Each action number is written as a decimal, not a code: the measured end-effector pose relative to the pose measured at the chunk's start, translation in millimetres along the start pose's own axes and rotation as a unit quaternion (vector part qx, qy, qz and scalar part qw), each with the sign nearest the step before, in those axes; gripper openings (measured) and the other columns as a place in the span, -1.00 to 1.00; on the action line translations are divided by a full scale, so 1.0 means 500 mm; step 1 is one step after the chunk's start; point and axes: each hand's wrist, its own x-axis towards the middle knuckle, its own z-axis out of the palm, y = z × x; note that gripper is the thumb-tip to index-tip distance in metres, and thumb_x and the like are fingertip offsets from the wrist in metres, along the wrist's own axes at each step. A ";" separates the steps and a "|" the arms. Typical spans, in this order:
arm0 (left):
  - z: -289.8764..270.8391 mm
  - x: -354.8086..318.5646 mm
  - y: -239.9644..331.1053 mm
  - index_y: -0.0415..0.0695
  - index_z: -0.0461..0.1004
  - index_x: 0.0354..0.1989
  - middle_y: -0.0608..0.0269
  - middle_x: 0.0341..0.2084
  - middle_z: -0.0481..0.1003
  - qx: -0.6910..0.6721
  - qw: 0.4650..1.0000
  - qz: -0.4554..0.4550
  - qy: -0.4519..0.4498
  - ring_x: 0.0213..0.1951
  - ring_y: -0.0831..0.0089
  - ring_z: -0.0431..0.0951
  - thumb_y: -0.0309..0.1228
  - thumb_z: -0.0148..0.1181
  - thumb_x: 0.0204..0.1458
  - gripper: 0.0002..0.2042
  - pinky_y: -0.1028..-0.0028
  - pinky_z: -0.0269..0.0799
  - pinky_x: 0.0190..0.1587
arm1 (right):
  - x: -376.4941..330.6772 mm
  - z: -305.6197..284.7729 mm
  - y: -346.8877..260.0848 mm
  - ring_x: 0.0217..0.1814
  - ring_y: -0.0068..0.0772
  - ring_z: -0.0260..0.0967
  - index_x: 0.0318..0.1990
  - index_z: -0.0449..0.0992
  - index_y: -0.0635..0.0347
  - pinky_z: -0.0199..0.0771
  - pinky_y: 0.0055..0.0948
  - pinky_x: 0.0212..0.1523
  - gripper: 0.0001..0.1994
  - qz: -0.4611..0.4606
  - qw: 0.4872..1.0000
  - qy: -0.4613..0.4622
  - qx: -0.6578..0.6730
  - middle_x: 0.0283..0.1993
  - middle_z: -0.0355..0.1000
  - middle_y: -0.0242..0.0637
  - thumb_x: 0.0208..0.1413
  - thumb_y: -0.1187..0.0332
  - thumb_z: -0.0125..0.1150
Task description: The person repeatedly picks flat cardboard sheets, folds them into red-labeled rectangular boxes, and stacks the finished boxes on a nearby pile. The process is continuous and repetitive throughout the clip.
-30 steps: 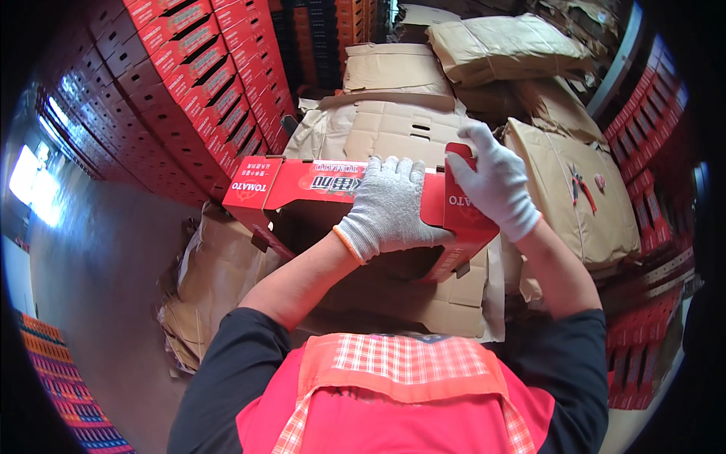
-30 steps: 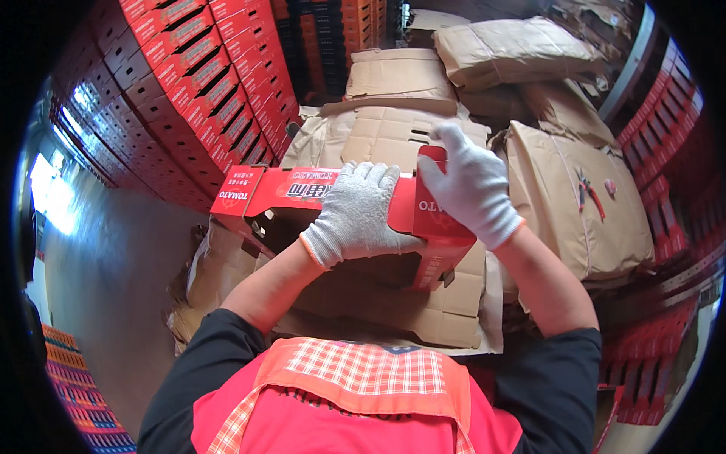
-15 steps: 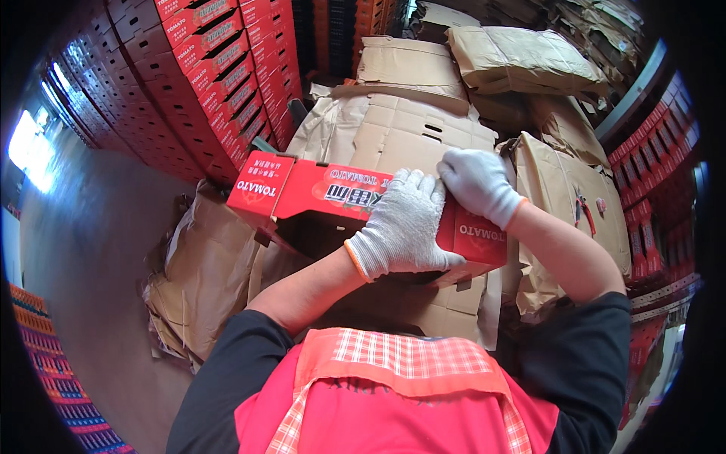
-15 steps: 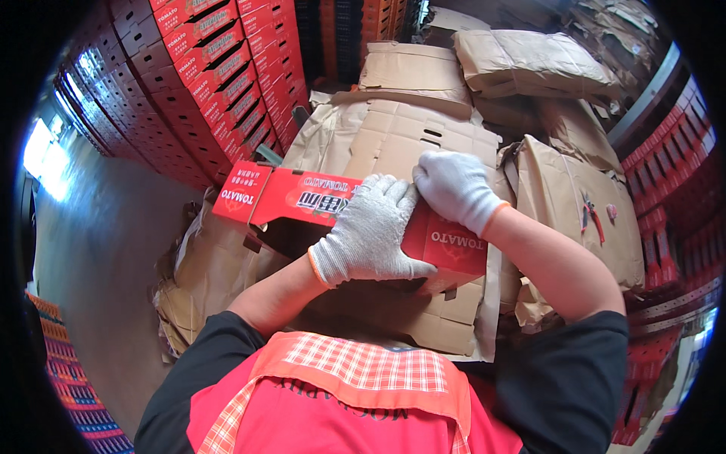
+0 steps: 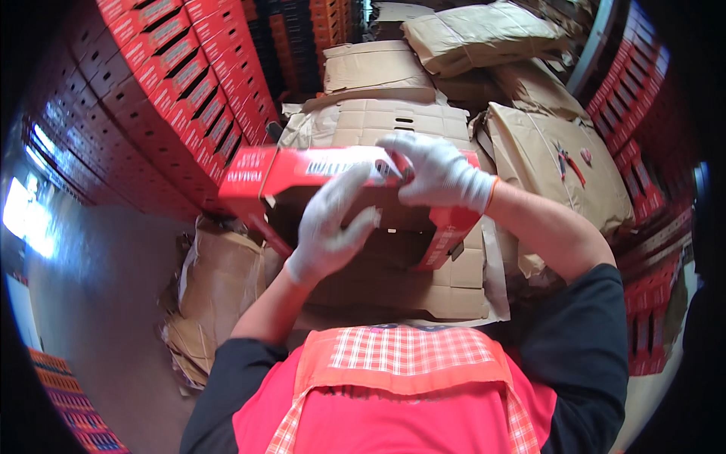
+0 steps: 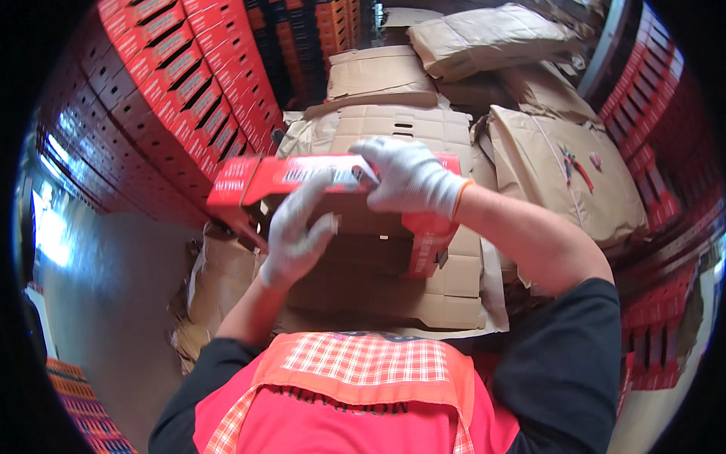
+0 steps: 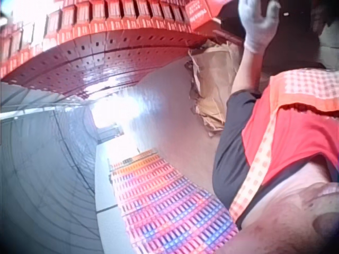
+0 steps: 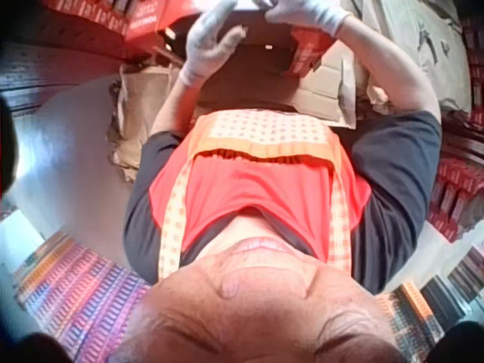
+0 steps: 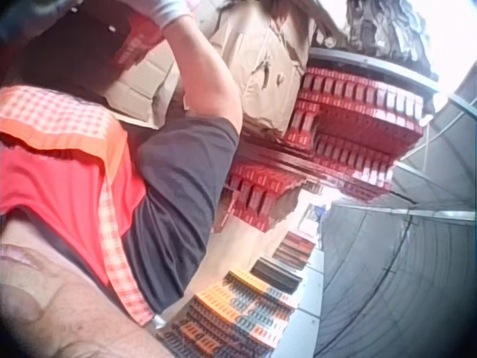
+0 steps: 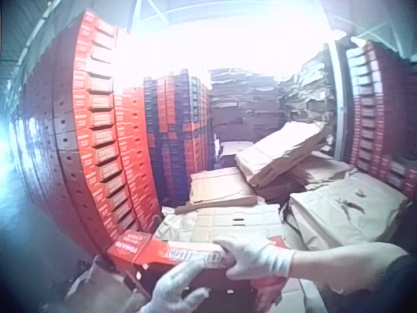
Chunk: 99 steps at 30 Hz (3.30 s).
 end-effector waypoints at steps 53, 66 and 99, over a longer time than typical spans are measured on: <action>0.075 -0.089 -0.013 -0.20 0.17 0.38 -0.39 0.40 -0.12 0.153 0.985 -0.026 0.073 0.41 -0.28 0.01 -0.02 0.54 -0.27 0.01 0.07 0.04 0.39 | 0.032 0.003 0.000 -0.24 -0.54 0.45 0.04 0.45 0.27 0.53 -0.50 -0.22 -0.71 0.090 0.773 0.057 0.625 -0.16 0.49 -0.31 0.23 0.32 0.07; -0.066 -0.426 -0.112 -0.28 0.39 0.19 0.18 0.06 0.51 -0.143 0.889 -0.415 0.129 0.09 0.40 0.46 -0.25 0.04 0.29 -0.59 0.37 0.35 0.17 | -0.164 0.362 -0.058 -0.05 -0.12 0.43 0.17 0.37 0.09 0.33 -0.19 0.03 -0.28 0.100 0.986 -0.101 -0.085 -0.10 0.46 -0.21 -0.25 0.16 0.46; 1.030 -0.362 0.401 -0.17 0.48 -0.34 0.04 -0.42 0.55 -0.149 0.530 0.474 -0.687 -0.38 0.01 0.57 -0.27 0.12 0.05 -0.79 0.09 0.50 -0.33 | -1.313 -0.158 -0.267 0.15 -0.07 0.42 0.27 0.30 0.10 0.38 -0.15 0.15 -0.08 0.797 0.566 0.081 -0.194 0.08 0.45 -0.07 -0.28 -0.09 0.51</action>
